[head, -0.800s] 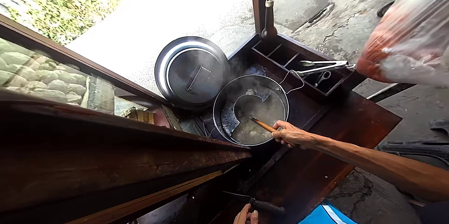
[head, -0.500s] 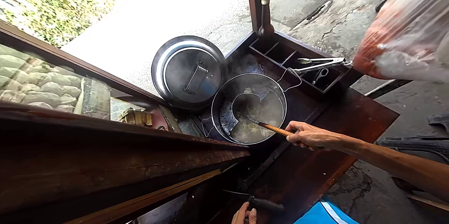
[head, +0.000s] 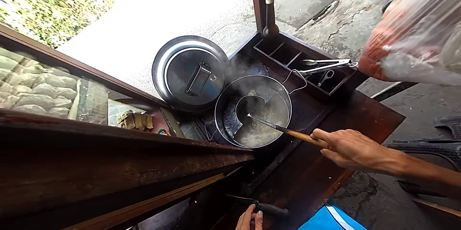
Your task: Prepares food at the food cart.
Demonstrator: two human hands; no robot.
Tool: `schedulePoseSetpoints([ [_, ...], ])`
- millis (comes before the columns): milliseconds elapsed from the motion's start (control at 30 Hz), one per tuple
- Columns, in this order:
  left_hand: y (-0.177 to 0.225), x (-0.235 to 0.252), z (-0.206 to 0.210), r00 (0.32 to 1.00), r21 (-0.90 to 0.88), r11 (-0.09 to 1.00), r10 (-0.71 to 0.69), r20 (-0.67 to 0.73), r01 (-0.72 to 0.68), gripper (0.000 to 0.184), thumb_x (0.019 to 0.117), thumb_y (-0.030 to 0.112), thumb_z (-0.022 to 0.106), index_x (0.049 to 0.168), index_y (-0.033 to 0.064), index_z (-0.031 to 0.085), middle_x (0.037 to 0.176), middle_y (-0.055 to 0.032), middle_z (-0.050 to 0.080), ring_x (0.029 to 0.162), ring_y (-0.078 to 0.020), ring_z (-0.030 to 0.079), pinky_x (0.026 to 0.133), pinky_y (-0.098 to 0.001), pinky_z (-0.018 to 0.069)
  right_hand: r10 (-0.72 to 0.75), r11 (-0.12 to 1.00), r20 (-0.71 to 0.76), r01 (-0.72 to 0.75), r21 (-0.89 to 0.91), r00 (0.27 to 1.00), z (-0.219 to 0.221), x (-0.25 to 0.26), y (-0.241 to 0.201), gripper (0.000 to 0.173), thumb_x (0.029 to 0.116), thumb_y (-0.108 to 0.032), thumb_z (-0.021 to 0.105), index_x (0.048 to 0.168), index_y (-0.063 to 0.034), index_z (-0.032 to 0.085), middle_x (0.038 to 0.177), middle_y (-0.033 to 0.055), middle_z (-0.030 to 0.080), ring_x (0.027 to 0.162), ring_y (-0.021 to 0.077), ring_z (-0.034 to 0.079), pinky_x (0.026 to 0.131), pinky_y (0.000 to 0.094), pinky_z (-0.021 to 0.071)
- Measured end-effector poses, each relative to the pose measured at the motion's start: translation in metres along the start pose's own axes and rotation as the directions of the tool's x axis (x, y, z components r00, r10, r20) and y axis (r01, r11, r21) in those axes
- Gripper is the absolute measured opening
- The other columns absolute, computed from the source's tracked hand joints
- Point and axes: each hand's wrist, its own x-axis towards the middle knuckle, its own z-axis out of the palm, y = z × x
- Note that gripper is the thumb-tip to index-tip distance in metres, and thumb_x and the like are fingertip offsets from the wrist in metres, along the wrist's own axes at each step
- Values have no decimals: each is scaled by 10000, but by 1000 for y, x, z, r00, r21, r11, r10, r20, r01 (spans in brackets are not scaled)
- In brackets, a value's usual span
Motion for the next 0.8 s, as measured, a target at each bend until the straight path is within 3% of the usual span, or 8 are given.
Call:
schedulePoseSetpoints([
  [200, 0, 0, 0, 1000, 0, 1000, 3, 9, -3, 341, 1006, 232, 615, 1193, -33, 721, 945, -136, 762, 869, -250, 745, 853, -429, 600, -47, 996, -59, 41, -84, 997, 17, 20, 2, 297, 984, -163, 571, 1271, -90, 576, 878, 175, 670, 850, 386, 684, 733, 540, 506],
  [433, -1, -2, 1, 1000, 1, 1000, -21, -8, 21, 349, 1008, 235, 611, 1193, -41, 719, 943, -143, 759, 870, -252, 744, 859, -431, 597, 105, 990, -16, -103, 92, 994, 10, 56, 2, 364, 998, -210, 568, 1344, -97, 577, 979, 203, 685, 950, 405, 671, 815, 570, 505],
  [533, -3, -5, 0, 999, 1, 999, -35, -26, 35, 345, 1006, 228, 611, 1189, -44, 719, 948, -151, 759, 871, -257, 745, 858, -436, 598, 142, 970, 23, -144, 197, 990, -2, 64, 4, 348, 1001, -223, 582, 1316, -74, 598, 1002, 183, 685, 942, 359, 669, 819, 555, 507],
  [667, -7, -6, 2, 999, -15, 999, -39, -18, 38, 355, 1009, 235, 608, 1195, -48, 713, 976, -154, 762, 899, -269, 749, 873, -453, 598, 201, 861, 132, -239, 449, 971, -18, 62, 9, 268, 1025, -213, 614, 1237, -49, 596, 813, 73, 671, 621, 142, 618, 611, 324, 519],
  [800, -5, -6, 4, 999, -21, 999, -37, -18, 37, 352, 1008, 235, 609, 1198, -42, 715, 970, -147, 763, 895, -262, 748, 874, -447, 597, 220, 668, 215, -308, 677, 951, -30, 47, 19, 146, 1042, -145, 593, 1121, -23, 604, 680, 41, 618, 468, 86, 523, 433, 210, 419],
])
